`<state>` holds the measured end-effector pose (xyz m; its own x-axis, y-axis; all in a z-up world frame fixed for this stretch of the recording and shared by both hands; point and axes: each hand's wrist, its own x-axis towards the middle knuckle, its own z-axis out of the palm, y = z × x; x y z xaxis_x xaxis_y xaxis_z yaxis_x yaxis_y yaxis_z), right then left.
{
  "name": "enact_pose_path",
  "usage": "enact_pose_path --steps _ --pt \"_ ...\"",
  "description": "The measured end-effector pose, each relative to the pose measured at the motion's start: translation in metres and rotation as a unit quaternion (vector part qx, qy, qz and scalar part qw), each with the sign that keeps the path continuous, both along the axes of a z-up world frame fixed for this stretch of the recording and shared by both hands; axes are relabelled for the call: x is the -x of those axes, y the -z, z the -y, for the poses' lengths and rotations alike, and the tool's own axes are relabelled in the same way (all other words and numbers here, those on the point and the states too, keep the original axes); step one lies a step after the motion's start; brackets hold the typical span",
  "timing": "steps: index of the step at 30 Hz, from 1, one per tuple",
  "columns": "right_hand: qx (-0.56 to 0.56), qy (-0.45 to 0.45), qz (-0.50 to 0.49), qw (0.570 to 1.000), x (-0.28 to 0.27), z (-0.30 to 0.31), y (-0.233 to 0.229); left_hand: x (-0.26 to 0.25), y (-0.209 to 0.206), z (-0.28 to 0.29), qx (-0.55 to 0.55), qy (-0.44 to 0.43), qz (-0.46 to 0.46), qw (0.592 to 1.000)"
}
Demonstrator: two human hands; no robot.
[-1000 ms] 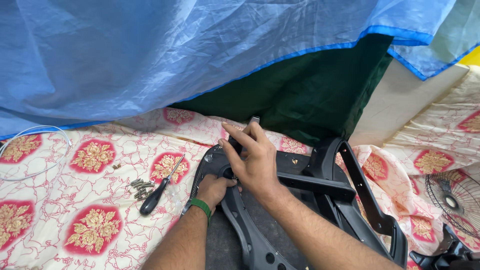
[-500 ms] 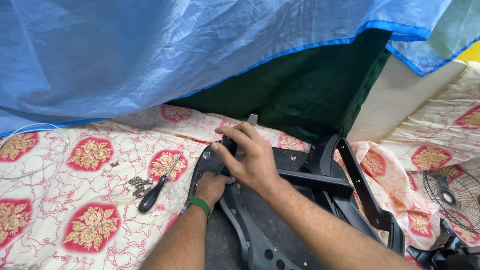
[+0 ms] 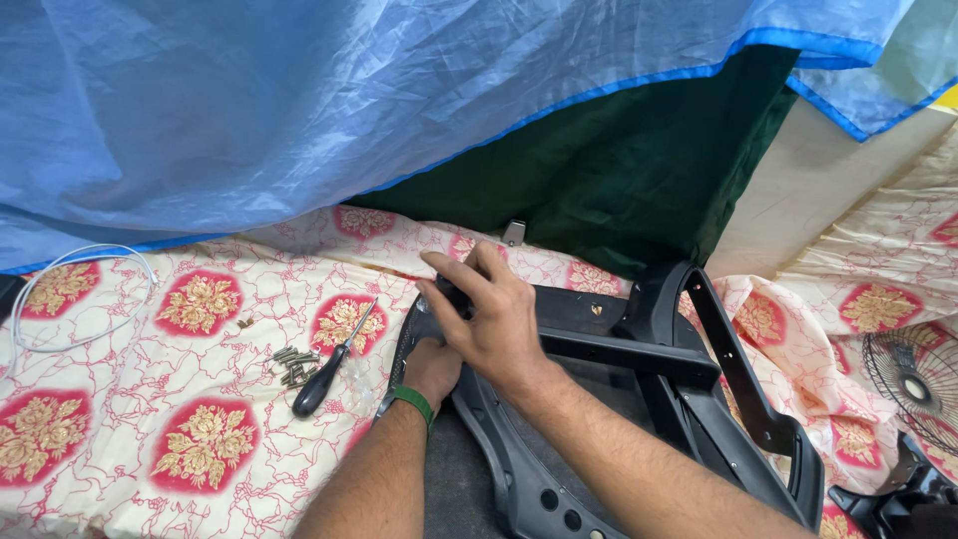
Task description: The person uses a screwdriver to fasten screws into a black plastic chair frame resting on a patterned cloth. They repeatedly align the frame, insert screws, and tighten them while adjusting the frame's position.
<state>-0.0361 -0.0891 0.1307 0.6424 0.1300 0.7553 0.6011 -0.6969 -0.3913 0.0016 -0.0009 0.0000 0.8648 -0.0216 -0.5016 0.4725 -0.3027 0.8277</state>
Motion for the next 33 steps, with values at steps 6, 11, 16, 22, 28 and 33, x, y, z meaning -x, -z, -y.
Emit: enact_pose_path --steps 6,11,16,22,28,33 --pt "-0.014 0.004 -0.012 1.000 -0.007 0.012 -0.003 0.003 -0.004 -0.001 0.139 -0.024 -0.031 0.990" --pt "-0.006 0.004 -0.010 1.000 -0.011 0.013 0.000 0.007 -0.008 0.001 0.187 -0.034 -0.015 0.982" --pt "0.005 -0.004 -0.020 1.000 -0.015 0.020 0.002 0.011 -0.015 0.002 0.201 -0.052 -0.041 0.977" --pt "-0.009 -0.061 -0.028 0.998 -0.014 0.032 0.003 0.009 -0.019 0.002 0.205 -0.063 -0.048 0.976" --pt "-0.035 -0.057 -0.042 0.997 -0.012 0.036 0.004 0.006 -0.009 0.003 0.221 -0.044 -0.030 0.974" --pt "-0.045 -0.050 -0.020 0.998 -0.010 0.035 0.001 0.007 -0.011 0.001 0.218 -0.043 -0.035 0.974"
